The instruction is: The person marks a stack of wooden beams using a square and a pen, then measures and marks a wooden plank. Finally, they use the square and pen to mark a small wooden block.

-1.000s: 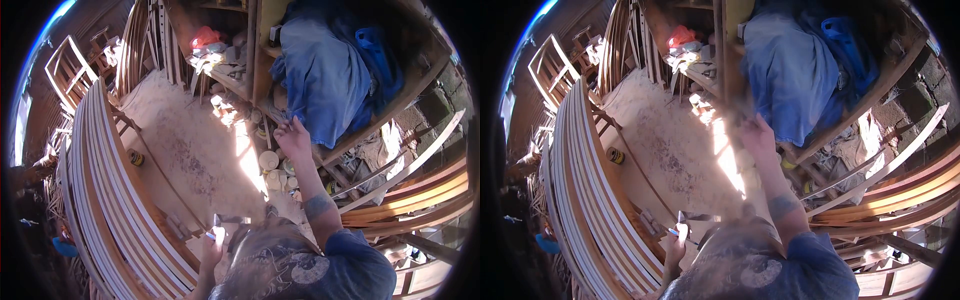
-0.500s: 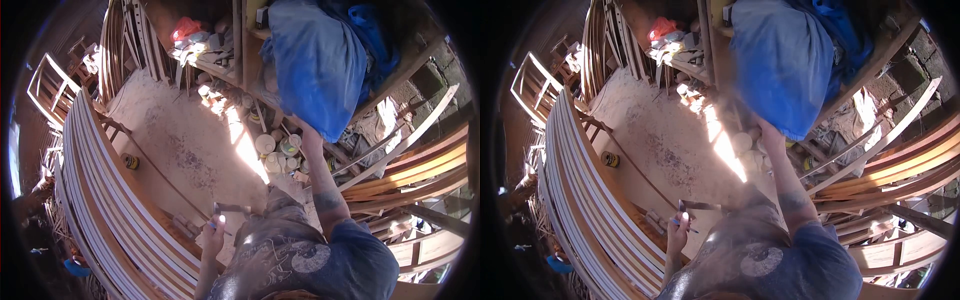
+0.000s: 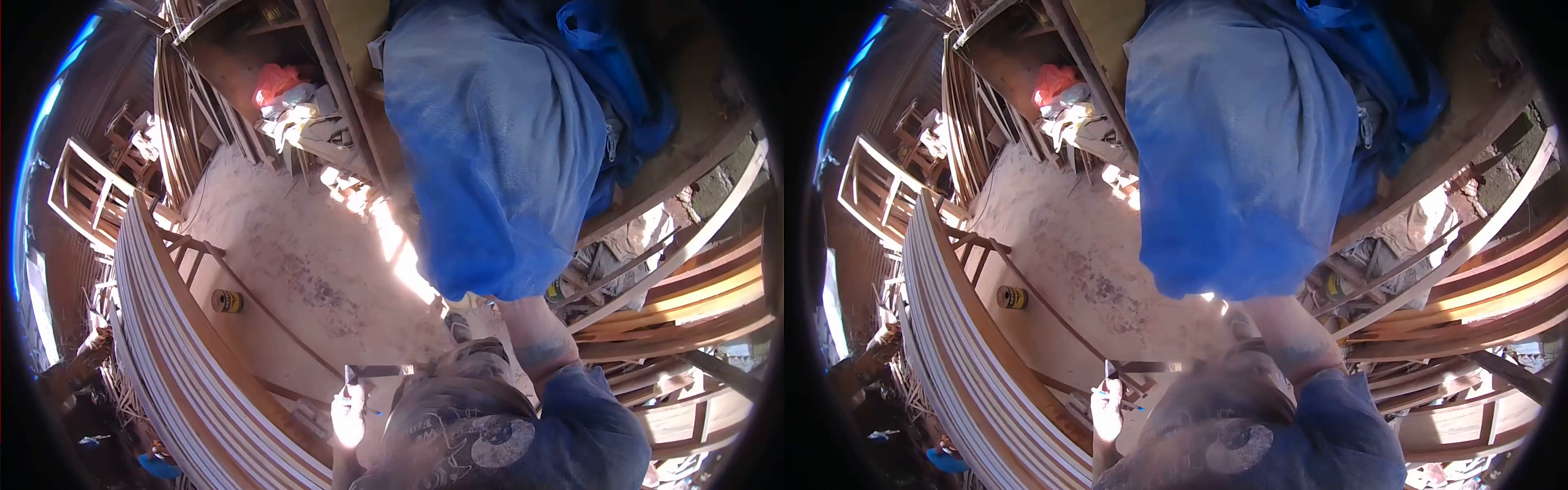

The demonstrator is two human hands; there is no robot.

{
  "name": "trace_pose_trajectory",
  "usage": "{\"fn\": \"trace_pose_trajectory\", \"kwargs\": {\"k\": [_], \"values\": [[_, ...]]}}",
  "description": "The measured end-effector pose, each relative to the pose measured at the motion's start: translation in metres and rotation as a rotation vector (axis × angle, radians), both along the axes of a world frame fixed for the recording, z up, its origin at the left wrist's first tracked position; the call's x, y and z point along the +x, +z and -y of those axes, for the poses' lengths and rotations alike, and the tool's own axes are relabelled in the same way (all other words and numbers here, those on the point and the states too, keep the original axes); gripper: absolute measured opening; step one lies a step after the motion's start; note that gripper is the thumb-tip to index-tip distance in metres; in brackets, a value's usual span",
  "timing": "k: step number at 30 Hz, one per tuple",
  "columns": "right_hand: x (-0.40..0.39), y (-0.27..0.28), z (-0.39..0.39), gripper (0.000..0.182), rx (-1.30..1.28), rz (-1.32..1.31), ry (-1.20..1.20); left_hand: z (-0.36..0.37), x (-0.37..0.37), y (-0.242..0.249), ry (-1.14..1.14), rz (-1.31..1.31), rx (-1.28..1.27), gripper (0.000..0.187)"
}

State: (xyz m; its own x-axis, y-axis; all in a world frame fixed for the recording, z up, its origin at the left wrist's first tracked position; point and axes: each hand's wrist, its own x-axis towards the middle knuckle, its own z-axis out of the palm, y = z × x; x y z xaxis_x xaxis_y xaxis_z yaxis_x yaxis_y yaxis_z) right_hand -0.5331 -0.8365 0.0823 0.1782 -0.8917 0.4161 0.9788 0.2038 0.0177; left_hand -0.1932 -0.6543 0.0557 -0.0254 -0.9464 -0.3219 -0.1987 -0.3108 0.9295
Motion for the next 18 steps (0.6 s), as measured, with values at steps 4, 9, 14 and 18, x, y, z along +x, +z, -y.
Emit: {"fn": "trace_pose_trajectory", "kwargs": {"k": [4,9,14,18], "values": [[-0.016,-0.017,0.016,0.036,-0.041,0.026,0.017,0.016,-0.015,0.008,-0.021,0.192,0.147,0.04],[-0.036,-0.027,0.026,0.034,-0.06,0.018,-0.005,0.029,-0.028,0.012,0.03,0.286,0.195,0.04],[-0.042,-0.032,0.03,0.032,-0.061,0.043,-0.003,0.041,-0.04,0.02,0.061,0.3,0.256,0.033],[-0.052,-0.033,0.028,0.031,-0.059,0.032,-0.009,0.036,-0.036,0.011,0.006,0.371,0.194,0.033]]}}
